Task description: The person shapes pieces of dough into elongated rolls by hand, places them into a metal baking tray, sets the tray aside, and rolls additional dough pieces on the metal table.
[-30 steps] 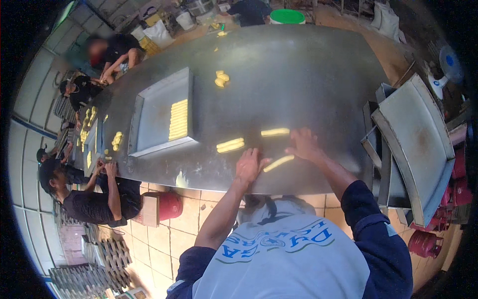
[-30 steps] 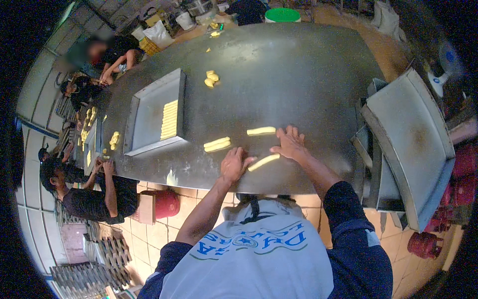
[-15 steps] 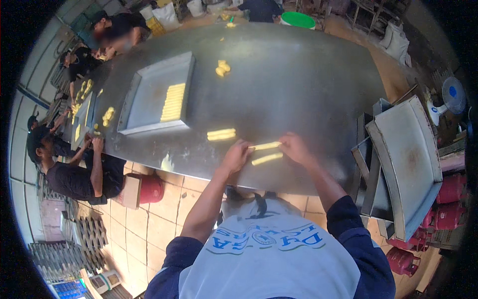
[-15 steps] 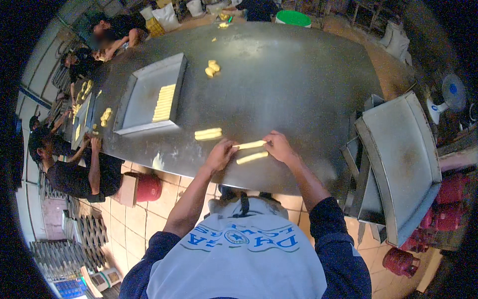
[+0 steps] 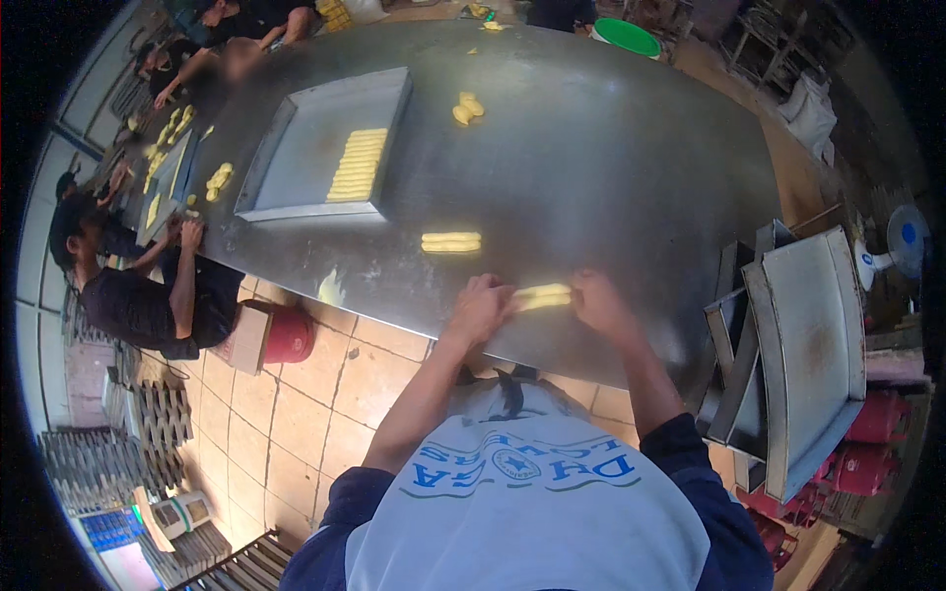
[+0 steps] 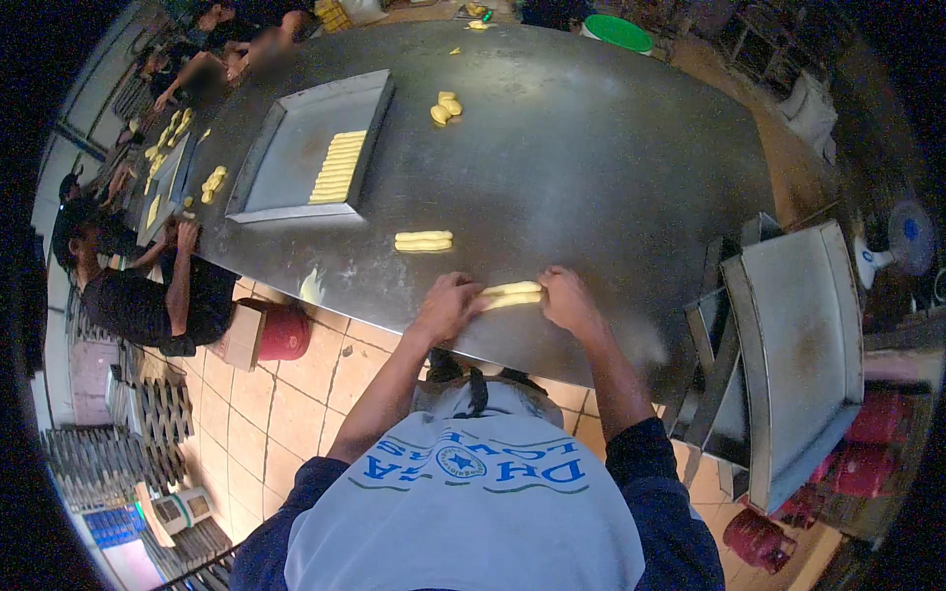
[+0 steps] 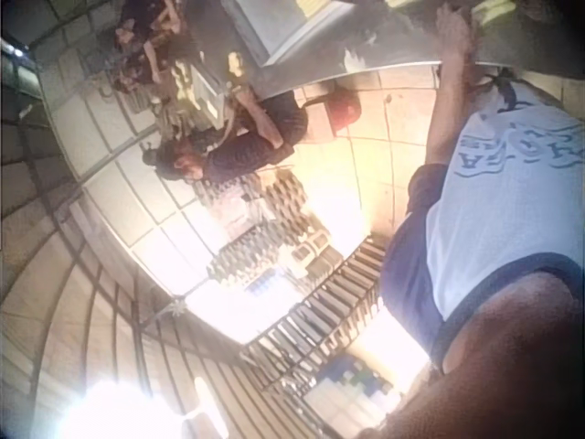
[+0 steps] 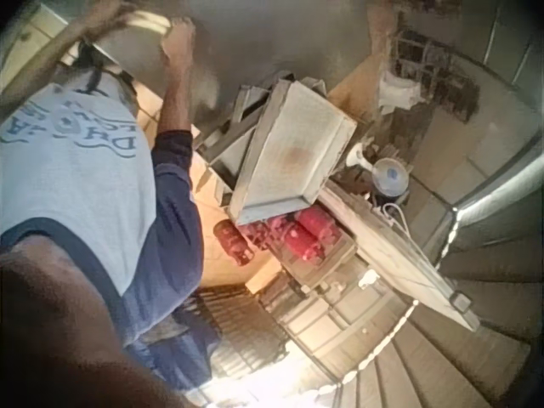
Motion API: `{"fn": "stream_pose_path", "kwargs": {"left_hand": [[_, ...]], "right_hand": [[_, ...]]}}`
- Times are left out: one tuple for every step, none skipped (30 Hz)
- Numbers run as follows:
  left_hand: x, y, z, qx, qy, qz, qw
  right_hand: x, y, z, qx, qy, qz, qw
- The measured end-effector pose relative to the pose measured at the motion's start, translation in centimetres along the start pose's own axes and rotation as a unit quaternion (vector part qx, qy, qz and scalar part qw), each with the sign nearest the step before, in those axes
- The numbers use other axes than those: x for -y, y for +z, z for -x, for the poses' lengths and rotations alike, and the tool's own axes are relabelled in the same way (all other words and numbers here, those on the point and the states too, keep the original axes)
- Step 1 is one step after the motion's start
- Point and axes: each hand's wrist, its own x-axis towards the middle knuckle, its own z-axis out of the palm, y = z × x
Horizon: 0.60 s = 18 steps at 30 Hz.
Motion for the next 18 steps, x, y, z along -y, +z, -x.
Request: {"fn": "stream_pose_path", "kwargs": {"left_hand": [[-0.4,0.3,-0.2,-0.001,0.002,0.003,1.000],[-0.8,0.8,-0.5,-0.014,0.023,0.004,1.000],[-1.2,1.3,-0.8,-0.024,0.057,0.001,0.998],[-1.2,1.5,-1.1,0.049,0.062,-0.038,0.996],[-1.1,1.7,-1.2,0.048,0.039,-0.051,0.997],[-1.0,1.8,-1.2,0.054,0.048,-0.039,0.997],[-0.7,1.8,-1.0,0.064,0.044,-0.031,0.996],[-0.5,1.8,-0.7,0.028,0.029,-0.068,0.997],[-0.4,1.6,-0.4,0.023,0.016,-0.061,0.998],[-0.2,1.3,-0.3,0.048,-0.005,-0.026,0.998],[0.0,1.0,-0.4,0.088,-0.004,-0.044,0.995],[-0.1,0.6,-0.5,0.111,-0.018,-0.081,0.990],[0.2,-0.1,-0.6,0.106,0.077,-0.052,0.990],[0.2,-0.7,-0.6,0.081,0.034,0.097,0.991],[0.2,-1.3,-0.7,0.063,0.006,0.249,0.966],[0.1,-1.9,-0.8,0.042,-0.002,0.250,0.967],[0.1,-2.6,-0.7,0.056,-0.040,0.438,0.896],[0.2,-3.2,-0.6,0.080,-0.065,0.613,0.783]], "right_hand": [[0.5,0.2,0.0,0.008,-0.041,-0.022,0.999],[1.0,0.4,0.0,-0.013,-0.037,-0.017,0.999],[1.5,0.7,0.0,-0.020,-0.054,-0.018,0.998],[1.7,0.9,0.0,-0.031,-0.044,-0.009,0.999],[1.9,1.0,0.1,0.021,-0.013,-0.002,1.000],[2.1,1.1,0.1,0.055,0.013,0.017,0.998],[2.2,1.1,0.3,0.045,0.007,0.009,0.999],[2.3,1.0,0.3,0.029,0.018,0.022,0.999],[2.6,0.8,0.4,0.010,-0.010,0.008,1.000],[2.8,0.5,0.5,0.019,-0.003,0.014,1.000],[3.1,0.0,0.5,0.008,-0.016,-0.025,1.000],[3.5,-0.5,0.3,0.041,0.011,-0.042,0.998],[4.0,-1.1,0.1,0.021,-0.006,-0.074,0.997],[4.3,-2.1,-0.2,0.028,0.019,-0.082,0.996],[4.6,-3.1,-0.5,0.029,-0.023,-0.082,0.996],[4.9,-3.9,-0.7,0.040,0.043,-0.209,0.976],[5.3,-4.6,-1.1,0.054,0.128,-0.321,0.937],[5.5,-5.2,-1.6,0.059,0.103,-0.329,0.937]]}}
